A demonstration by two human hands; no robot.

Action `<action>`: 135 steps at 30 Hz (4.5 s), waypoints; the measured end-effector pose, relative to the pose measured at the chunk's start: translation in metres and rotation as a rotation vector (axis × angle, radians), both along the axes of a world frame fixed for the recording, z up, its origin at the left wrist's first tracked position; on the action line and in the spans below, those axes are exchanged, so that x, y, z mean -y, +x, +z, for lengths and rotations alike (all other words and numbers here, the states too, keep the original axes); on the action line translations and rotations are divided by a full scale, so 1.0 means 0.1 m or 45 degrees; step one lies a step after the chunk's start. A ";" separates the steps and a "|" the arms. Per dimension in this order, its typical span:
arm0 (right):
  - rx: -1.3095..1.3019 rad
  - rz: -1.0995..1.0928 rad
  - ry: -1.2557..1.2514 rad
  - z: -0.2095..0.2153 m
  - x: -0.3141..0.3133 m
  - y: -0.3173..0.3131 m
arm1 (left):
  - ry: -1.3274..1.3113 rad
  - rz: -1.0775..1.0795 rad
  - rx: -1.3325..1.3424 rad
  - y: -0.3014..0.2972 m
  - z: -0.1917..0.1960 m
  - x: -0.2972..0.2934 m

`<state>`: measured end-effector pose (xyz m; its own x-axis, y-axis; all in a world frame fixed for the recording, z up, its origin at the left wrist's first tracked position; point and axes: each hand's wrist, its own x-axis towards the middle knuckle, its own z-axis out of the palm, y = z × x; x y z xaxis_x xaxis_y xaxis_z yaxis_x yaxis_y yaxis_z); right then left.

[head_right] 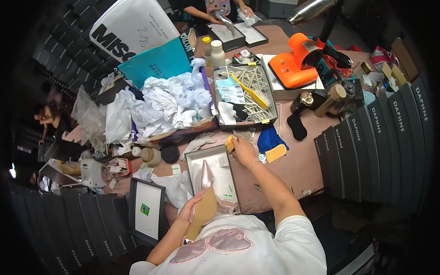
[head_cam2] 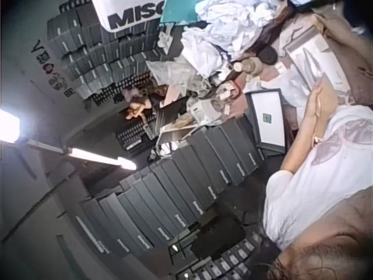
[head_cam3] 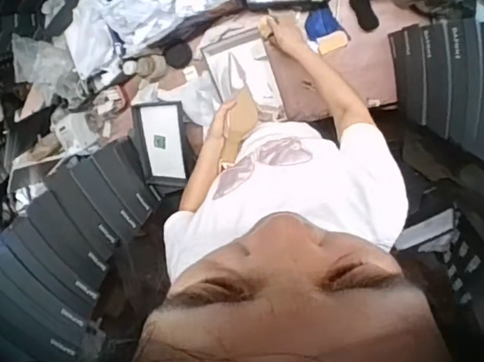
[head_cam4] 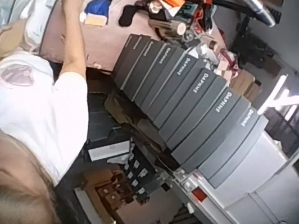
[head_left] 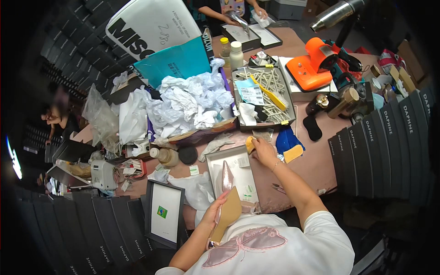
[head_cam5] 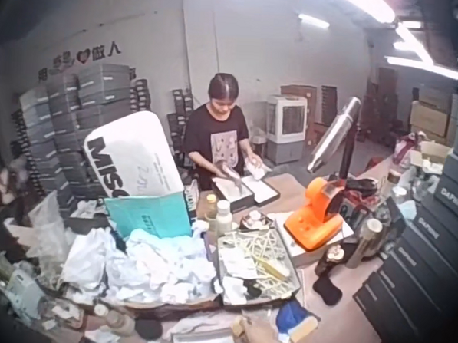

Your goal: Packing silver high-heeled shoes into boxes with tissue paper and protective bags.

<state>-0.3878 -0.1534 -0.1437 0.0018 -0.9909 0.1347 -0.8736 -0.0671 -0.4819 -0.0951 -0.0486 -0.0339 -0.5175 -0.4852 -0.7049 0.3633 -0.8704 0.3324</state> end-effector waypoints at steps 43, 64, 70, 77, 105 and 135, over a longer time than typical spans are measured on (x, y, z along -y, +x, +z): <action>0.356 0.599 -0.141 2.03 -1.67 1.66 | -0.444 0.264 -0.306 0.13 0.55 -0.35; 0.420 0.482 -0.103 1.79 -1.03 1.66 | -0.471 0.227 -0.238 0.27 0.38 -0.24; 0.857 0.194 0.352 1.24 -0.66 1.31 | -0.517 0.159 -0.213 0.23 0.44 -0.23; 2.453 -0.331 0.934 1.10 -0.92 1.05 | -0.618 0.247 -0.206 0.24 0.60 -0.13; 0.395 0.945 -0.345 0.65 1.50 3.25 | -0.026 0.938 -0.282 1.00 -0.03 -0.57; 0.704 0.724 0.154 1.75 -0.29 2.09 | -0.357 0.706 -0.344 0.81 0.05 -0.39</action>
<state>-0.1785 -0.1241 0.0317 0.4749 -0.8662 0.1555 -0.3537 -0.3497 -0.8676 -0.0144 -0.0099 -0.0288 -0.2799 -0.8754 -0.3942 0.8332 -0.4255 0.3532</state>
